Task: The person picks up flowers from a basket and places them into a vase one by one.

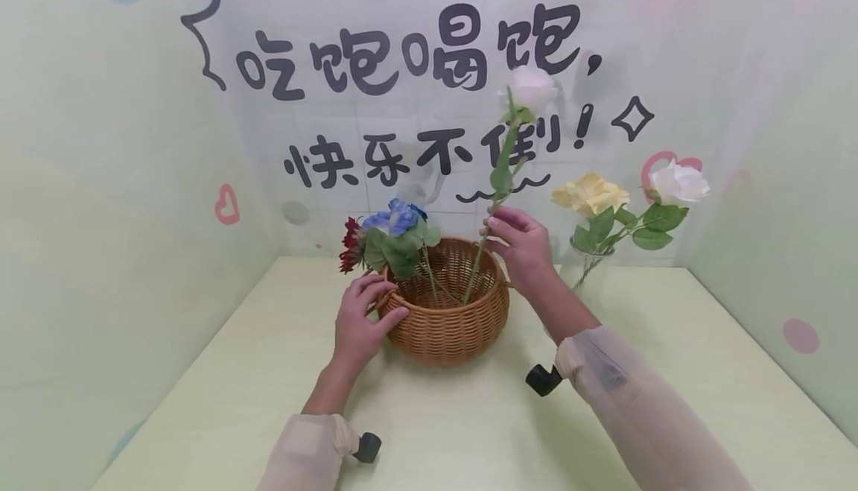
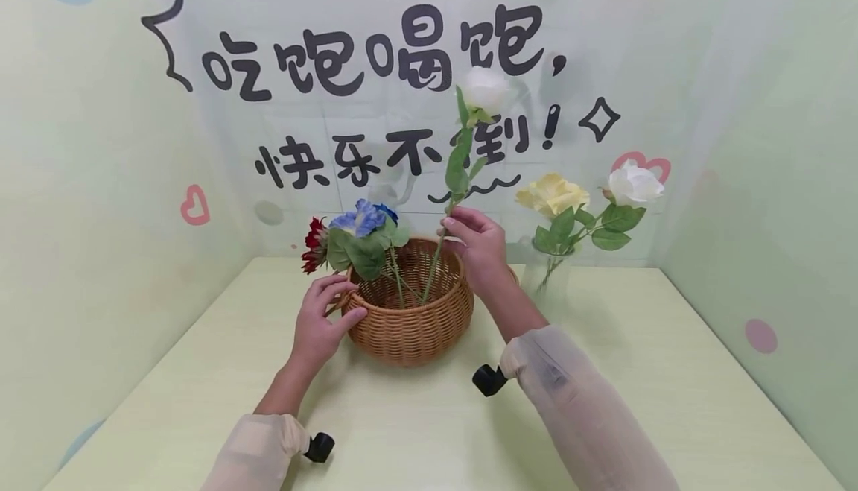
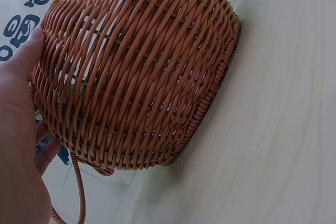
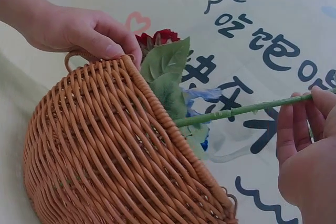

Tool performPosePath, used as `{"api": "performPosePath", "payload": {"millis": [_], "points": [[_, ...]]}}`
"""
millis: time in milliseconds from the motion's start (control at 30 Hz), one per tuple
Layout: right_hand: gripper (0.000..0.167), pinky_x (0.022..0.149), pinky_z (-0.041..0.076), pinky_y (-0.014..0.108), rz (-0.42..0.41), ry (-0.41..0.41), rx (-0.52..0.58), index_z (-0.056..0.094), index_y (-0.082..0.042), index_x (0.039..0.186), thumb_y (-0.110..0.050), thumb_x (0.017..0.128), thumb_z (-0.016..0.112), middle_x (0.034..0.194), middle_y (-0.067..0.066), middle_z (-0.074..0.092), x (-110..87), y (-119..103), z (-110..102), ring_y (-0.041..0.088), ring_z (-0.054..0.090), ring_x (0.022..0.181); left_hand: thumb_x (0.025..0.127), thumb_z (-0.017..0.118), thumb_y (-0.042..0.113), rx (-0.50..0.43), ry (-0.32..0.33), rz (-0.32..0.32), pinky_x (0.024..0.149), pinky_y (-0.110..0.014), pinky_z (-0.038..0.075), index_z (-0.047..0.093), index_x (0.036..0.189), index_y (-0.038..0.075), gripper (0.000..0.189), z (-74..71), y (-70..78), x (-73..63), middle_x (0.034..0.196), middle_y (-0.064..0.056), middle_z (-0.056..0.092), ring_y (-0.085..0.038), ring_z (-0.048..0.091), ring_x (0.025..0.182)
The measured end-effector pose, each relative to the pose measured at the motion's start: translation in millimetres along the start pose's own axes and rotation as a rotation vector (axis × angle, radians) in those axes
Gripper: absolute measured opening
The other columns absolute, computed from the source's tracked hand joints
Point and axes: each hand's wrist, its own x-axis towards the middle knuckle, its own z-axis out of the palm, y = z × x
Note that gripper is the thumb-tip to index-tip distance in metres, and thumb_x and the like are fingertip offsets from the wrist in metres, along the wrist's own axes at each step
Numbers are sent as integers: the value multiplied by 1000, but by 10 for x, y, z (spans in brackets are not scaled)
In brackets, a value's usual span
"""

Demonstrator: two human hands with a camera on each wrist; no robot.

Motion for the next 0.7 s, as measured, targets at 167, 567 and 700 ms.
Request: {"api": "performPosePath", "payload": {"millis": [167, 567, 700], "points": [[22, 65, 57, 30, -47, 64, 35, 70, -7, 88, 11, 91, 58, 81, 7, 67, -17, -90, -76, 18, 67, 72, 78, 83, 29, -5, 2, 0, 90, -47, 51, 70, 108, 14, 36, 9, 6, 2, 128, -3, 54, -24, 45, 124], [16, 67, 57, 29, -102, 166, 54, 70, -2, 94, 11, 90, 60, 87, 11, 67, -44, -331, -264, 19, 67, 72, 80, 82, 29, -12, -2, -11, 91, -45, 50, 70, 108, 13, 34, 8, 17, 5, 128, -3, 54, -23, 45, 124], [15, 68, 57, 30, -116, 188, 48, 70, 0, 95, 11, 90, 61, 88, 11, 67, -59, -405, -356, 19, 67, 72, 79, 83, 29, 1, -3, -13, 91, -46, 50, 70, 108, 14, 35, 0, 25, 2, 128, -3, 54, -23, 45, 124]]}}
